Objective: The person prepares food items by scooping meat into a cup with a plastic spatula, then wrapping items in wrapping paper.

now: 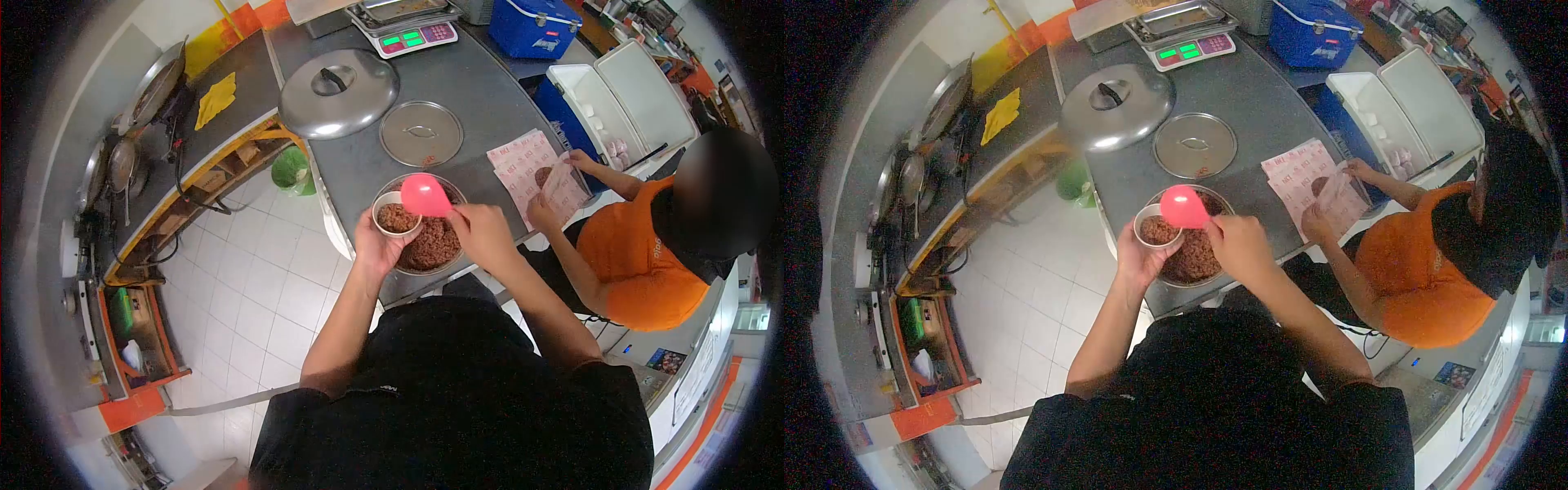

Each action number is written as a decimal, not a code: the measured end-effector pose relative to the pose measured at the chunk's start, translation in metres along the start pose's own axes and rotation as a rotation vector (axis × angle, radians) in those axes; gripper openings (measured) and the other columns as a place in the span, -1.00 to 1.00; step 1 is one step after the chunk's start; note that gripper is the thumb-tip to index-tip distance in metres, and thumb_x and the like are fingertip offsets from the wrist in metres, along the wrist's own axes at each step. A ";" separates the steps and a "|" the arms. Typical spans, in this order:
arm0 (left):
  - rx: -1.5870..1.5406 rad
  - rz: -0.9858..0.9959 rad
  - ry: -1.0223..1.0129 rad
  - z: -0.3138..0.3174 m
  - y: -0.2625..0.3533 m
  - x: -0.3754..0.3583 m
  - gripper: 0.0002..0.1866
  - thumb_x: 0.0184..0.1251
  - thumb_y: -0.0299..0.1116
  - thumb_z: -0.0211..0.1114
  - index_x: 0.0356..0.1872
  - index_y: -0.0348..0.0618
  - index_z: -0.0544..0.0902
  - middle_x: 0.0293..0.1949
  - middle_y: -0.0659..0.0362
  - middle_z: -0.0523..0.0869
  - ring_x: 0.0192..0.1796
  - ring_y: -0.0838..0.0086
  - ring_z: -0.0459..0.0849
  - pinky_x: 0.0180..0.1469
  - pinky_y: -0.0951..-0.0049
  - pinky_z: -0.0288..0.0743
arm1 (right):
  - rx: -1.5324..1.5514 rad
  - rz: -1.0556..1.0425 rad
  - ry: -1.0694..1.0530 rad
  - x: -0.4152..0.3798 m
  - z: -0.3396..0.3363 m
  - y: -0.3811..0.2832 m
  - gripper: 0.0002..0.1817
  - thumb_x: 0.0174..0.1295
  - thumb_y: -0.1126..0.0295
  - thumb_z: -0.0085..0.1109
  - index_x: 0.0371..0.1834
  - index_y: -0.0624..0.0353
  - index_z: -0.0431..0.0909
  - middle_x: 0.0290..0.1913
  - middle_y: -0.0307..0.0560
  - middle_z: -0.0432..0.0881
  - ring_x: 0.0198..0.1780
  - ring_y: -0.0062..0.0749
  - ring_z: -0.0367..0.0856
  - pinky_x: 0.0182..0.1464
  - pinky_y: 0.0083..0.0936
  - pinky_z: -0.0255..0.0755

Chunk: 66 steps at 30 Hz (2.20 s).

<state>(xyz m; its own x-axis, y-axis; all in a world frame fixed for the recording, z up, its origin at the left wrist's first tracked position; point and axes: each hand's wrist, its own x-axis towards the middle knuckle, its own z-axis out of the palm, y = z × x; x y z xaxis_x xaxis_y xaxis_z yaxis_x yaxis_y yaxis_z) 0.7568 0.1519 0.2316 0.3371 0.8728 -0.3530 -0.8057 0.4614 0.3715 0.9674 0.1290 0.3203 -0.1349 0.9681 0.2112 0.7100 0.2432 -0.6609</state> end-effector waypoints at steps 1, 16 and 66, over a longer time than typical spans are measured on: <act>0.005 0.013 0.004 0.002 -0.001 -0.001 -0.47 0.66 -0.01 -0.13 0.33 -0.18 0.49 0.31 -0.05 0.61 0.33 0.09 0.63 0.25 -0.14 0.63 | -0.005 -0.018 -0.071 -0.002 0.007 0.005 -0.75 0.35 0.27 0.27 -0.34 0.25 0.74 -0.38 0.24 0.69 -0.30 0.24 0.69 -0.21 -0.01 0.55; 0.973 1.044 0.363 -0.072 -0.010 0.025 -0.52 0.61 -0.14 -0.08 0.21 -0.39 0.50 0.08 -0.01 0.60 0.18 0.29 0.57 0.32 0.31 0.39 | -0.537 0.039 -0.536 -0.036 0.055 0.036 -0.74 0.31 0.38 0.05 -0.35 0.23 0.75 -0.32 0.25 0.75 -0.25 0.19 0.80 -0.19 0.03 0.68; 0.973 1.058 0.396 -0.059 -0.010 0.035 -0.56 0.64 -0.21 -0.09 0.19 -0.38 0.54 0.11 -0.03 0.64 0.20 0.27 0.59 0.35 0.27 0.39 | -0.451 0.051 -0.484 -0.001 0.091 0.016 -0.79 0.29 0.41 0.10 -0.27 0.28 0.72 -0.31 0.28 0.75 -0.22 0.18 0.80 -0.13 0.05 0.68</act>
<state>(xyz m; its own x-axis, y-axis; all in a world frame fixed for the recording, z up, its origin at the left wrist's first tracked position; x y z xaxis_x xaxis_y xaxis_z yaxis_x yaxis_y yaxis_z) 0.7475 0.1683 0.1654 -0.4604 0.8376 0.2940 0.0998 -0.2802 0.9547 0.9157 0.1370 0.2440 -0.3139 0.9214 -0.2290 0.9294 0.2489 -0.2727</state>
